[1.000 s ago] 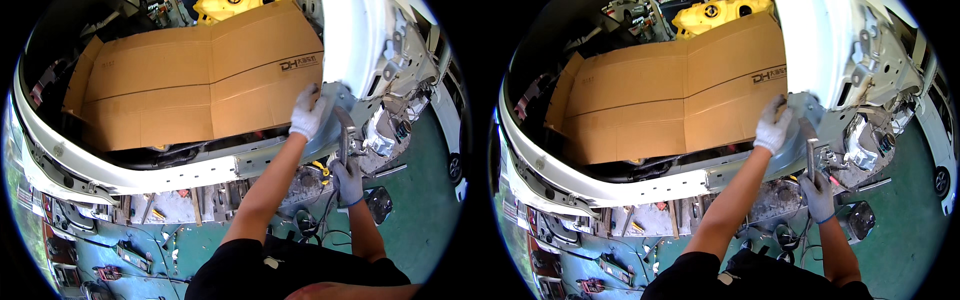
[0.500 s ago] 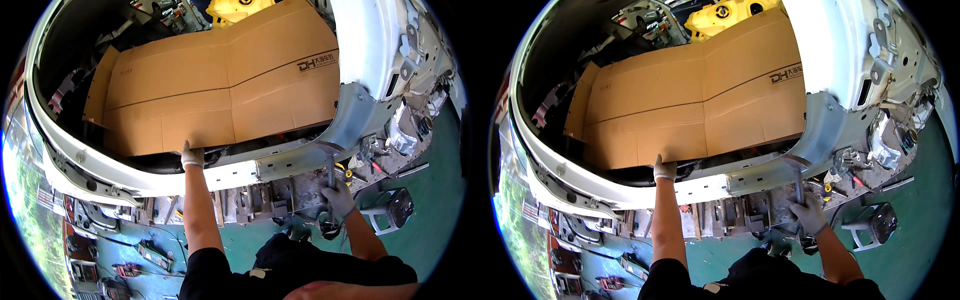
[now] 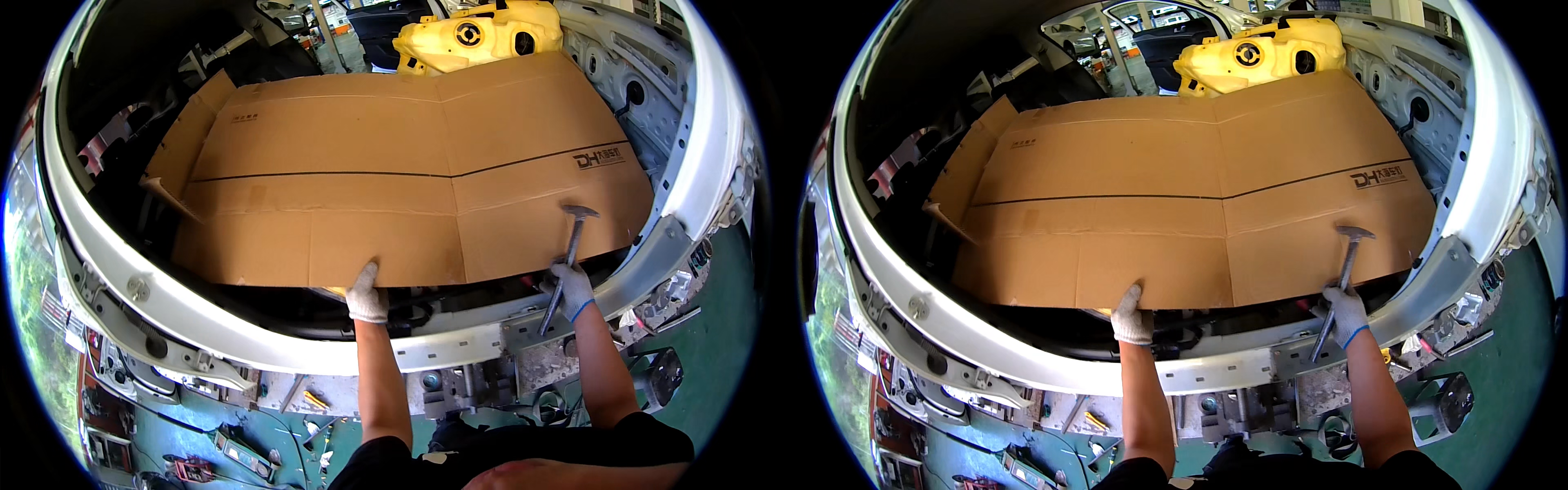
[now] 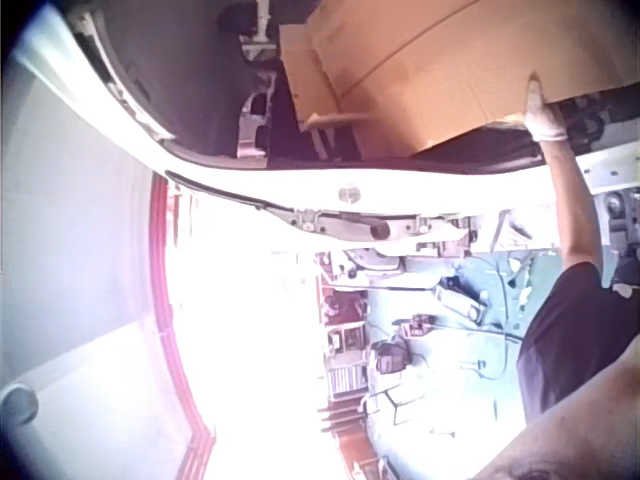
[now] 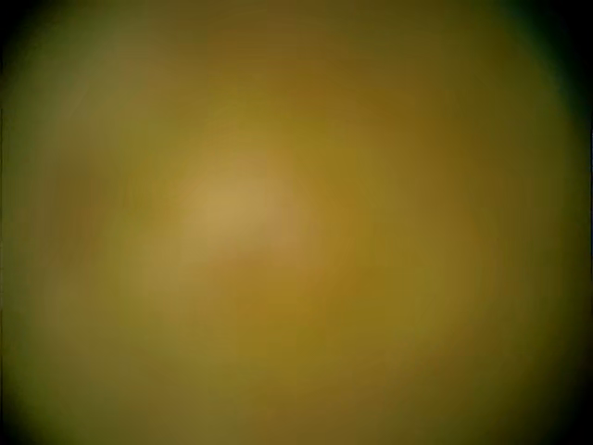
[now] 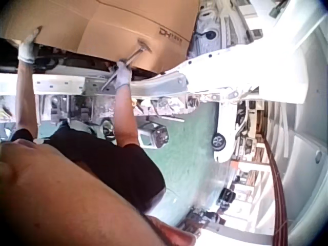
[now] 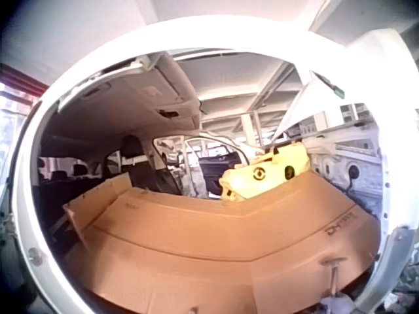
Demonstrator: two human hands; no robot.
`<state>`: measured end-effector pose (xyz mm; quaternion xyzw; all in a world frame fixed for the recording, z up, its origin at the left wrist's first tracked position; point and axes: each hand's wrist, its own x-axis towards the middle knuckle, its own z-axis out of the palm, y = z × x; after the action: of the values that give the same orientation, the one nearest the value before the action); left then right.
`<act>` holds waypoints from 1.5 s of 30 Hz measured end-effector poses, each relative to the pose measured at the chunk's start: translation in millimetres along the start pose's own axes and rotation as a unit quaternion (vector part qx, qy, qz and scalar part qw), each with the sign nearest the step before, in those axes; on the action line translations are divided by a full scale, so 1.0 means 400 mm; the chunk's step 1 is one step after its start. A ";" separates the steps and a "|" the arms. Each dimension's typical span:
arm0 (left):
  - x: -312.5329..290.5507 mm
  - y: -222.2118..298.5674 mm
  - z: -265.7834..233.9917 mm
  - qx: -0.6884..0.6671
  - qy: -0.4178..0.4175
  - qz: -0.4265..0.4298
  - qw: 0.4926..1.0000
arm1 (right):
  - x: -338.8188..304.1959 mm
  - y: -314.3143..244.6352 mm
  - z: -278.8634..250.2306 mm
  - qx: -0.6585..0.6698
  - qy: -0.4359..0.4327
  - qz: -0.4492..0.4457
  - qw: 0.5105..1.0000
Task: The person welds a metal rod onto a car's inner door frame using a welding torch and hammer. They then place a cardboard sheet inside the door cavity and walk around the garage.
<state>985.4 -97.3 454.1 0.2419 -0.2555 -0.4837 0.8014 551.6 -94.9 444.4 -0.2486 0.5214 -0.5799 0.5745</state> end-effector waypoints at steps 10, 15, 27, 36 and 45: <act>0.120 0.225 0.120 0.212 -0.075 0.186 0.956 | -0.034 0.023 0.182 0.175 -0.003 -0.094 0.980; 0.250 0.425 0.234 0.174 -0.159 0.232 0.944 | -0.016 0.027 0.357 0.288 -0.059 -0.142 0.945; 0.745 0.676 0.181 0.267 -0.131 0.161 0.941 | 0.070 0.082 0.808 0.321 -0.103 -0.050 0.940; 0.961 0.606 0.184 0.221 0.013 0.079 0.972 | 0.180 0.128 0.910 0.284 -0.097 -0.039 0.953; 0.840 0.812 0.177 -0.028 -0.046 0.180 0.982 | 0.125 0.152 0.660 0.283 -0.026 -0.044 0.958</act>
<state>1286.5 -274.5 772.4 0.1469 -0.3179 -0.3494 0.8691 799.6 -212.8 462.6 -0.1131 0.3096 -0.7217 0.6086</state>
